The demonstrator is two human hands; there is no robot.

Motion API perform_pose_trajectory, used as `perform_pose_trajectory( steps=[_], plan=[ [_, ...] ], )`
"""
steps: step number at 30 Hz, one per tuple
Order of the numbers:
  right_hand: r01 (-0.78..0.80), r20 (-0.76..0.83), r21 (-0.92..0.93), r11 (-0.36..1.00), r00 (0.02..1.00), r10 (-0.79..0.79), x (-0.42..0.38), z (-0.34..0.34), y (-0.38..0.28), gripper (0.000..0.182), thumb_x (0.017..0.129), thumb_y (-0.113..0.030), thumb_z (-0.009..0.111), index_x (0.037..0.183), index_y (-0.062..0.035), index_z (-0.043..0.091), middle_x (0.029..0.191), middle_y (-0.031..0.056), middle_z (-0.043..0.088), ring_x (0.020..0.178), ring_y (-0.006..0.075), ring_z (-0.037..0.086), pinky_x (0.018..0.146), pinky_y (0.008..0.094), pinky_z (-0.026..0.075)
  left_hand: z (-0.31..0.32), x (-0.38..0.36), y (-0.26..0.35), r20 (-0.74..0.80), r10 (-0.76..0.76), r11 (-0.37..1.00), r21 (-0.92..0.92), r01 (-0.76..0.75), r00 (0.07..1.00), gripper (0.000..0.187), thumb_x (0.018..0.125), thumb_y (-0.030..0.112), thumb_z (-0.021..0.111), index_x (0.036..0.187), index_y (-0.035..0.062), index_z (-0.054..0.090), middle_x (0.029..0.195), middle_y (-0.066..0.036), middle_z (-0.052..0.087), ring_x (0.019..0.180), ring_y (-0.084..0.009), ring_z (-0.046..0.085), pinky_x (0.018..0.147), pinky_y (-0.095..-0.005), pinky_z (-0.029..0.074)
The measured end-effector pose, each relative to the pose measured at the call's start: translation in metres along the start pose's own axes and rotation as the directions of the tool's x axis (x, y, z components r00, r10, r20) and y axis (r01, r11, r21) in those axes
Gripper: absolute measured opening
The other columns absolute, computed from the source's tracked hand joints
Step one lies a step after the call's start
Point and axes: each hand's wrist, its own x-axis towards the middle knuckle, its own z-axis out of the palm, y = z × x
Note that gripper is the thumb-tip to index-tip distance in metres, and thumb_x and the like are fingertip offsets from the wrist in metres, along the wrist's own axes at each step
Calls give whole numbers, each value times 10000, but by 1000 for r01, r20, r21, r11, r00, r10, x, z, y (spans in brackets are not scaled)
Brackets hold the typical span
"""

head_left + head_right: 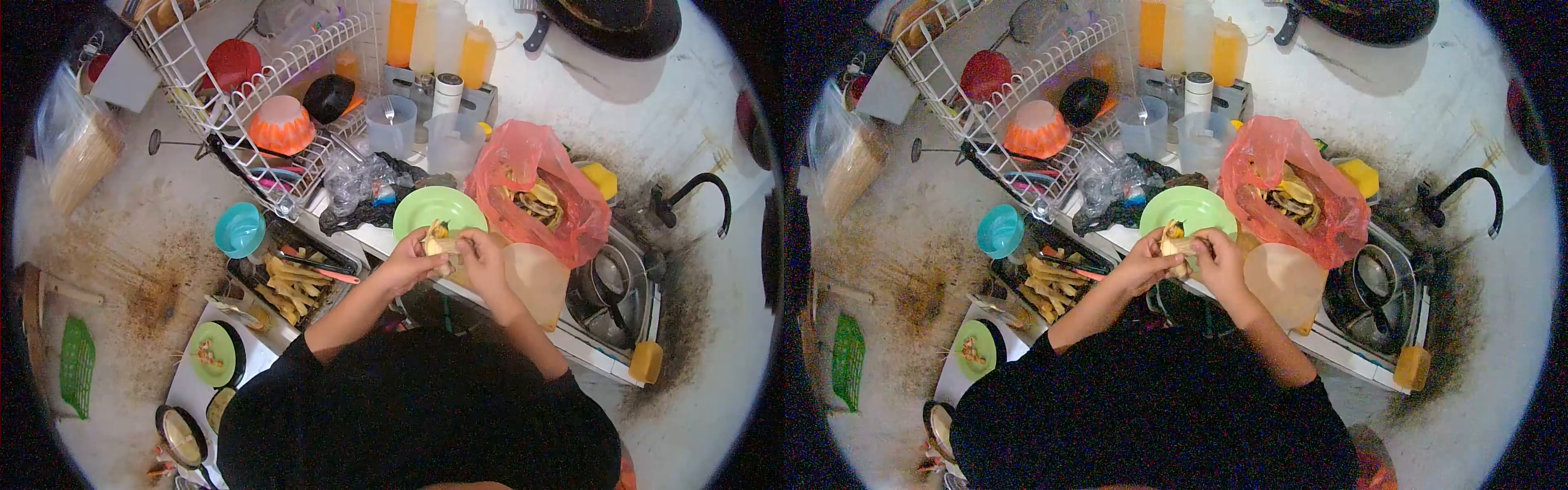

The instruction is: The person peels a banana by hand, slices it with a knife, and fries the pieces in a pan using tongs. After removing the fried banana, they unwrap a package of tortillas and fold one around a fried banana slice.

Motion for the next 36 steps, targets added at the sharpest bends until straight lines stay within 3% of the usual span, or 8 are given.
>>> perform_pose_trajectory(
  steps=[11, 16, 20, 22, 25, 27, 33, 36],
  plan=[
    [-264, 122, 765, 588, 955, 271, 27, -61, 5, 166, 898, -149, 437, 967, -19, 514, 903, 93, 590, 772, 173, 581, 662, 319, 495, -22, -7, -16, 363, -127, 824, -480, 301, 923, 260, 869, 131, 472, 1108, 59, 398, 905, -76, 492, 657, -168, 520, 548, -251, 446],
    [-367, 53, 17, 930, 929, 366, 55, -150, 30, 316, 814, -224, 563, 1007, 21, 514, 857, 114, 608, 667, 188, 592, 558, 311, 485, -8, -7, -19, 92, -188, 886, -413, 209, 978, 251, 907, 231, 423, 1094, 64, 419, 887, -52, 483, 721, -164, 507, 607, -272, 471],
    [-252, -416, -719, 648, 903, -110, 89, -170, 68, 307, 777, -197, 598, 971, 35, 541, 880, 159, 600, 731, 231, 586, 616, 327, 464, 2, 1, -21, -75, -175, 964, -217, 155, 982, 244, 908, 192, 429, 1115, 64, 436, 891, -33, 482, 760, -149, 509, 619, -272, 483],
    [63, -270, -732, 679, 888, -374, 79, -143, 41, 306, 768, -170, 611, 996, 24, 550, 910, 166, 594, 760, 245, 581, 655, 334, 460, 5, 4, -25, -157, -172, 984, -71, 163, 972, 245, 902, 163, 442, 1124, 60, 443, 921, -34, 489, 761, -144, 517, 621, -270, 483],
    [280, 32, -318, 906, 958, -285, 46, -85, 11, 377, 727, -129, 663, 1059, 10, 552, 952, 129, 592, 765, 221, 584, 669, 302, 461, -1, 9, -32, -149, -76, 983, 152, 99, 986, 307, 833, 110, 558, 1112, 25, 464, 931, -43, 533, 749, -124, 544, 637, -258, 479],
    [4, 179, -114, 993, 984, 17, 18, -53, 0, 355, 721, -135, 678, 1034, 2, 583, 910, 101, 603, 764, 173, 583, 659, 270, 459, 2, 9, -35, -157, 28, 948, 316, 24, 987, 363, 775, 89, 636, 1089, -2, 479, 914, -48, 559, 761, -112, 554, 640, -243, 472],
    [-119, 38, 250, 961, 993, 112, -7, -10, 32, 192, 762, -81, 634, 930, 11, 626, 794, 82, 613, 731, 127, 574, 629, 246, 458, 10, 10, -30, -158, 266, 772, 625, -112, 951, 383, 653, 67, 740, 973, -35, 557, 800, -40, 592, 702, -96, 562, 610, -232, 469],
    [-42, -56, 143, 989, 997, 51, -11, -9, 28, 148, 790, -62, 598, 912, 15, 629, 770, 68, 611, 713, 123, 570, 626, 231, 454, 8, 12, -30, -176, 242, 777, 625, -82, 954, 401, 647, 67, 744, 985, -44, 559, 811, -48, 601, 705, -92, 562, 606, -226, 468]
  ],
)
